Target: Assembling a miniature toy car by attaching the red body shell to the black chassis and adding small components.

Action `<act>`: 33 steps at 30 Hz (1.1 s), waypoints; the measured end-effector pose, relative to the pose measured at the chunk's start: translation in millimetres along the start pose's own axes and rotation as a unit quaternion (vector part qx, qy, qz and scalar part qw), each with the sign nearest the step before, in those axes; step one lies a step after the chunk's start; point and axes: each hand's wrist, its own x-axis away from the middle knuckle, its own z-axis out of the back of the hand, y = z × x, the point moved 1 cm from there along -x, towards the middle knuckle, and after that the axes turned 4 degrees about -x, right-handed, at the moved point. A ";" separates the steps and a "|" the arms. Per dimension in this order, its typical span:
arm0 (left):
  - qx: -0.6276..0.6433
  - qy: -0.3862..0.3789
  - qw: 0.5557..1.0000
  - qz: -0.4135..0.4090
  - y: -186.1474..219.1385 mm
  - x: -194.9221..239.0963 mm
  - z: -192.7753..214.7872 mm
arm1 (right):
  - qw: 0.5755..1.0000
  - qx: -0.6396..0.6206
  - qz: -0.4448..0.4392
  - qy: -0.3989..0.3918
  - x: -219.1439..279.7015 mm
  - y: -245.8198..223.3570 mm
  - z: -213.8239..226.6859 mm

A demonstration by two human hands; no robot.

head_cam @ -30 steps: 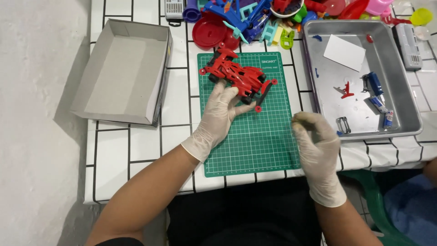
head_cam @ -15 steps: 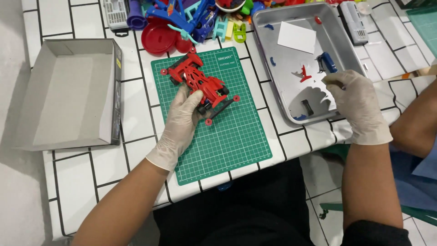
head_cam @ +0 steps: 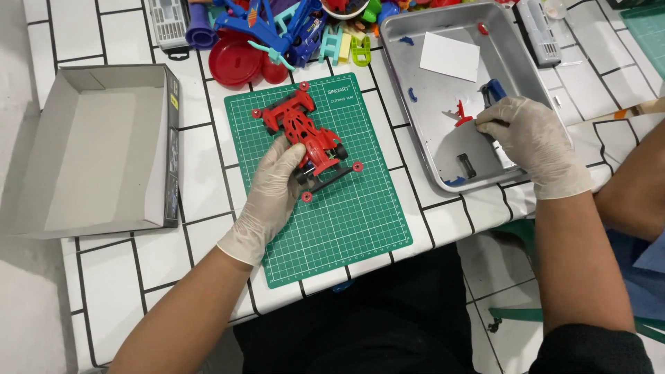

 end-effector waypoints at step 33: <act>-0.051 -0.022 0.998 -0.011 17.2 26.7 -26.5 | 0.950 -0.120 0.289 0.014 6.6 -189.4 -24.1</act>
